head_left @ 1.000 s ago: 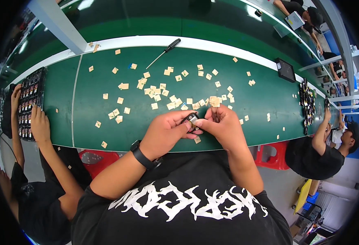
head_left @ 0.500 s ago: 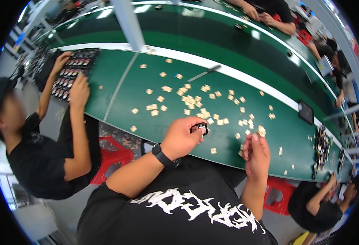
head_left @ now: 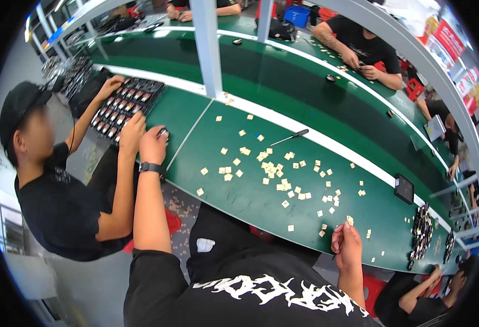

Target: The recorder uses tweezers to peel small adhesive pads and apply them to small electronic modules at a factory workbench.

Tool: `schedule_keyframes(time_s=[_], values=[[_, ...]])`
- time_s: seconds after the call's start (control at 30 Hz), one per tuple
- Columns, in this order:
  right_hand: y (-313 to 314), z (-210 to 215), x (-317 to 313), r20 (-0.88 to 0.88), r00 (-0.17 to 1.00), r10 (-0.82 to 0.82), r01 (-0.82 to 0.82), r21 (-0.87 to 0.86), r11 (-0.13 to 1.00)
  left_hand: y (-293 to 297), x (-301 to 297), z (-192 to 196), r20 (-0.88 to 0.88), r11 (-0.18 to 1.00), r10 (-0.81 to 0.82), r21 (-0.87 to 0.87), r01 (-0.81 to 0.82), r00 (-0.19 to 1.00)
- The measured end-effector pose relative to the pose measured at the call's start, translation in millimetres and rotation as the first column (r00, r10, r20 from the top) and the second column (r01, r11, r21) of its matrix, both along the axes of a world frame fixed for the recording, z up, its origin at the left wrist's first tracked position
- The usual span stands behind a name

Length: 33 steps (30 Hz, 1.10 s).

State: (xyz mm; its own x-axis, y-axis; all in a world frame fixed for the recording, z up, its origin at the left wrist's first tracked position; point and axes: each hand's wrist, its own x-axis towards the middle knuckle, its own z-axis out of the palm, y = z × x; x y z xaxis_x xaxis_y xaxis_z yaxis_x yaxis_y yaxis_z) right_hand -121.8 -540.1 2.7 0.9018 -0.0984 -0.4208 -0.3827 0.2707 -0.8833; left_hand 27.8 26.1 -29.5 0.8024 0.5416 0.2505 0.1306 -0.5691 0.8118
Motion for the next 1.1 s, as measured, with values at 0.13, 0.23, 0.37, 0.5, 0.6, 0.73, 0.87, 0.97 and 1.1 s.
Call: schedule_keyframes(time_s=[0.13,0.23,0.37,0.5,0.6,0.73,0.87,0.97,1.1], values=[[8,-2,7,0.017,0.995,-0.101,0.1,0.021,0.995,16,22,-12,0.02,0.981,-0.046,-0.186,0.049,0.999],[21,5,6,0.028,0.986,-0.163,0.16,0.092,0.983,19,31,-18,0.028,0.978,-0.096,-0.182,0.1,0.995],[34,7,-12,0.016,0.963,-0.268,0.264,0.125,0.957,37,40,-33,0.031,0.973,-0.18,-0.141,0.182,0.983],[49,12,-30,0.029,0.948,-0.317,0.312,0.117,0.943,58,20,-19,-0.095,0.958,-0.178,-0.245,0.151,0.979],[56,15,-46,0.053,0.923,-0.381,0.371,0.136,0.919,36,38,6,-0.228,0.97,-0.235,0.007,0.243,0.945],[73,35,-33,0.058,0.945,-0.323,0.318,0.083,0.945,42,42,7,-0.284,0.876,-0.184,0.387,0.288,0.941],[82,64,-16,0.117,0.982,-0.147,0.147,0.014,0.989,-14,19,40,-0.122,0.723,0.018,0.687,0.071,0.992],[77,78,-18,0.151,0.988,-0.032,0.042,-0.061,0.997,-131,8,76,-0.01,0.838,-0.541,0.081,0.54,0.841],[72,86,-2,0.128,0.979,0.161,-0.144,-0.132,0.981,-255,-48,99,0.201,0.08,-0.96,-0.477,0.875,0.197]])
